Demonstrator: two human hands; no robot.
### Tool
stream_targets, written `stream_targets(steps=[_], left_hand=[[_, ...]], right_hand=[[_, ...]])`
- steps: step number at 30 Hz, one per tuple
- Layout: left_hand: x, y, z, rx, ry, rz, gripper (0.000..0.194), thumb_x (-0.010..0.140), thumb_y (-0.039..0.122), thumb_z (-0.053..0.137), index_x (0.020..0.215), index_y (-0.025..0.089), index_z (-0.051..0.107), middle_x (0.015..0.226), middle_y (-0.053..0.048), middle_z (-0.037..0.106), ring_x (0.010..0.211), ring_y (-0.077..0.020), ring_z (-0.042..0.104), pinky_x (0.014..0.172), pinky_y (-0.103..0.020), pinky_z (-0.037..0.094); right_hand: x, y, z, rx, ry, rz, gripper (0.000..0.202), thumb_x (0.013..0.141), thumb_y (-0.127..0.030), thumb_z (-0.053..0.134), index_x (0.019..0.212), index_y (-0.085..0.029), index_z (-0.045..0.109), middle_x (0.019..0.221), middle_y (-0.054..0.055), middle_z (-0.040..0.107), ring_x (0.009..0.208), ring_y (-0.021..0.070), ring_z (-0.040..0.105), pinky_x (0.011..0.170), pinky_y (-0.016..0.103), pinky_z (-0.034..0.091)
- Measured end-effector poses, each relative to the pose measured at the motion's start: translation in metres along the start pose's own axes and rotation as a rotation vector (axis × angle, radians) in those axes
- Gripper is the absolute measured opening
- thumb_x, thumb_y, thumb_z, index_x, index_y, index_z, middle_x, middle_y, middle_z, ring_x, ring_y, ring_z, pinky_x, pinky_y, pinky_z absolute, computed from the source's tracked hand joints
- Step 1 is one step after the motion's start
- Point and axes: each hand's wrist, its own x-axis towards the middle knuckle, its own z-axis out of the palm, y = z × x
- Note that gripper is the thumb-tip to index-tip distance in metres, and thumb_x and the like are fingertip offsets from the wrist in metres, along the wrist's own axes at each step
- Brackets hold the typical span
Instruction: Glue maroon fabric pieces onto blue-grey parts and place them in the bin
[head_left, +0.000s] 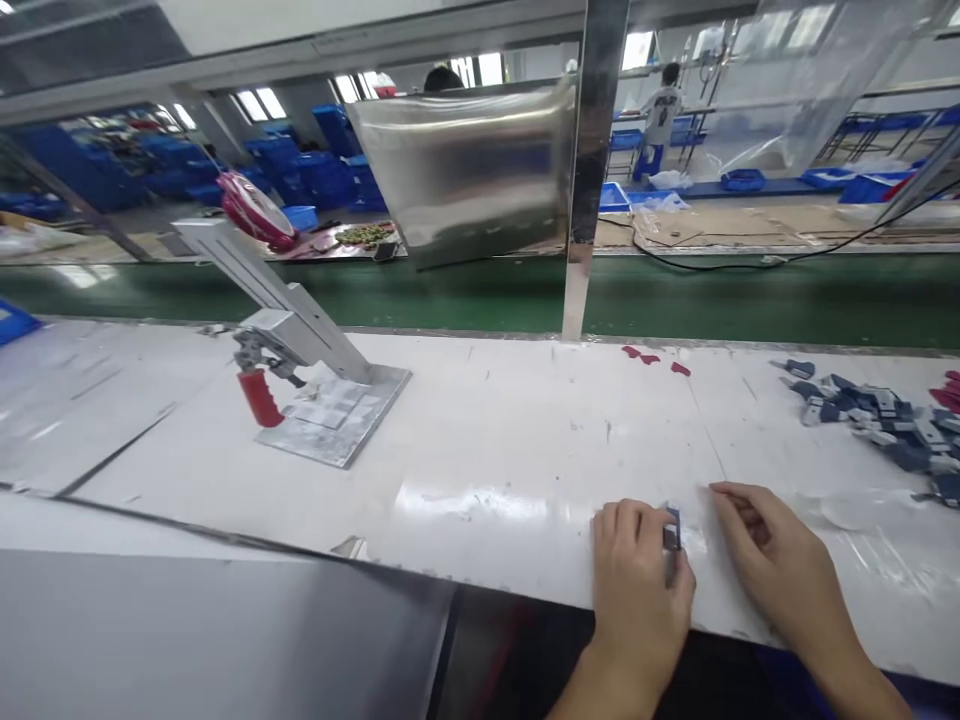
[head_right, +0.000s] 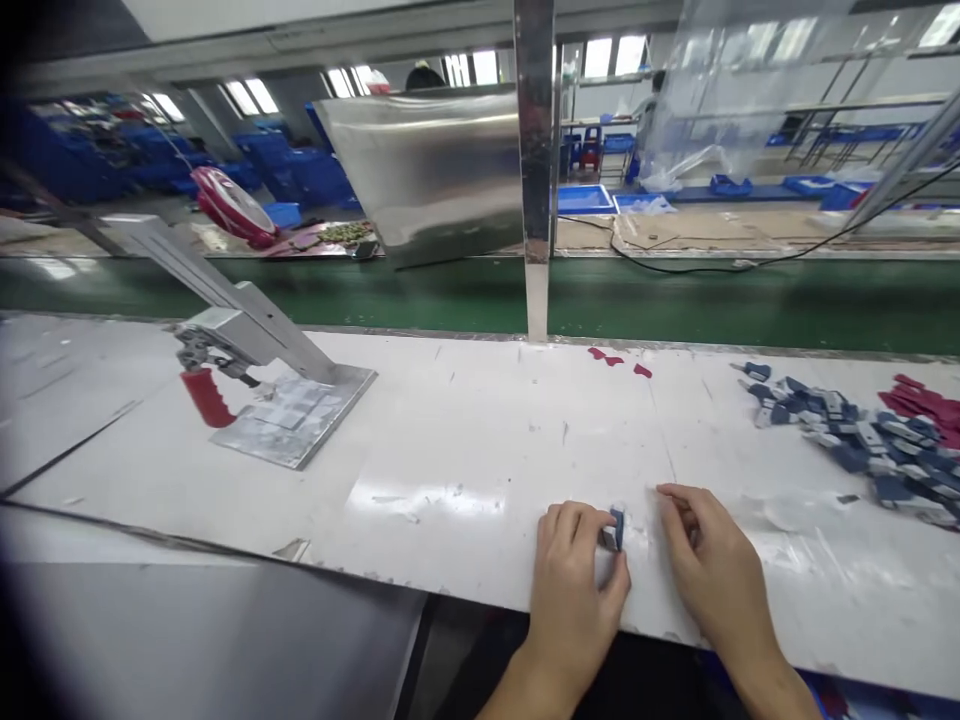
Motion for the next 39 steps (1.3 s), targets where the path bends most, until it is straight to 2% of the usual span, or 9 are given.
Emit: stream_targets(steps=[6,9,11,13,18,26,29,32,39], left_hand=[[-0.001,-0.002,-0.004,0.047,-0.008,0.070,0.047,0.079,0.000,0.077,0.111,0.031,0.064,0.103,-0.006,0.074,0.093,-0.0279,0.073,0.078,-0.043,0.065],[0.002,-0.006,-0.004,0.022,-0.002,0.060,0.042,0.088,-0.003,0.066,0.115,0.029,0.064,0.105,-0.005,0.073,0.098,-0.0283,0.071,0.090,-0.048,0.062],[0.005,-0.011,0.000,-0.010,-0.021,0.054,0.036,0.095,0.000,0.061,0.120,0.026,0.065,0.108,-0.006,0.071,0.101,-0.0278,0.069,0.091,-0.047,0.058],[0.008,-0.016,0.004,-0.040,-0.057,0.079,0.031,0.100,0.003,0.059,0.120,0.025,0.066,0.108,-0.005,0.071,0.101,-0.0264,0.068,0.091,-0.045,0.056],[0.007,-0.019,0.003,0.024,-0.042,0.122,0.023,0.106,0.010,0.055,0.120,0.025,0.064,0.109,-0.005,0.071,0.100,-0.0257,0.069,0.089,-0.042,0.055],[0.007,-0.024,0.008,0.026,-0.012,0.130,0.021,0.107,0.011,0.056,0.120,0.025,0.066,0.110,-0.006,0.073,0.103,-0.0262,0.071,0.091,-0.042,0.056],[0.009,-0.022,0.006,0.032,-0.016,0.136,0.023,0.107,0.009,0.056,0.120,0.025,0.066,0.109,-0.005,0.073,0.101,-0.0253,0.071,0.091,-0.041,0.056],[0.013,-0.018,-0.001,0.035,-0.051,0.179,0.024,0.105,0.007,0.059,0.121,0.024,0.065,0.106,-0.005,0.073,0.099,-0.0244,0.071,0.088,-0.040,0.056],[0.017,-0.011,-0.005,0.021,-0.124,0.159,0.025,0.104,0.009,0.067,0.127,0.021,0.065,0.112,-0.006,0.074,0.105,-0.0239,0.071,0.092,-0.039,0.056]], right_hand=[[0.031,-0.011,0.003,0.072,0.198,-0.156,0.016,0.093,-0.047,0.065,0.097,-0.042,0.080,0.091,0.014,0.081,0.068,0.0360,0.074,0.066,0.056,0.059],[0.086,-0.022,-0.001,0.092,0.277,-0.178,0.025,0.100,-0.045,0.063,0.095,-0.030,0.082,0.103,0.018,0.082,0.095,0.0400,0.080,0.086,0.063,0.066],[0.134,-0.016,-0.005,0.008,0.312,-0.091,0.025,0.108,-0.040,0.066,0.110,-0.019,0.081,0.118,0.016,0.081,0.113,0.0332,0.078,0.105,0.057,0.064],[0.176,-0.007,-0.009,-0.066,0.326,0.020,0.034,0.109,-0.043,0.074,0.131,-0.017,0.074,0.132,0.011,0.077,0.118,0.0275,0.076,0.106,0.052,0.064],[0.232,-0.012,0.004,-0.128,0.200,0.107,0.037,0.110,-0.040,0.074,0.141,-0.020,0.071,0.144,0.013,0.072,0.123,0.0278,0.075,0.104,0.050,0.066],[0.256,-0.038,0.039,-0.133,0.016,0.076,0.036,0.110,-0.040,0.075,0.139,-0.020,0.072,0.142,0.012,0.073,0.121,0.0272,0.075,0.103,0.050,0.066],[0.252,-0.050,0.035,-0.091,0.034,0.091,0.021,0.109,-0.030,0.075,0.124,-0.016,0.077,0.127,0.011,0.079,0.113,0.0257,0.077,0.101,0.046,0.066],[0.219,-0.057,0.023,-0.026,0.074,0.093,0.016,0.108,-0.018,0.068,0.106,-0.013,0.082,0.109,0.013,0.083,0.104,0.0248,0.079,0.096,0.039,0.064],[0.047,-0.050,-0.018,0.443,-0.226,0.000,0.016,0.098,-0.036,0.085,0.097,-0.020,0.083,0.082,0.003,0.080,0.066,0.0151,0.070,0.062,0.029,0.060]])
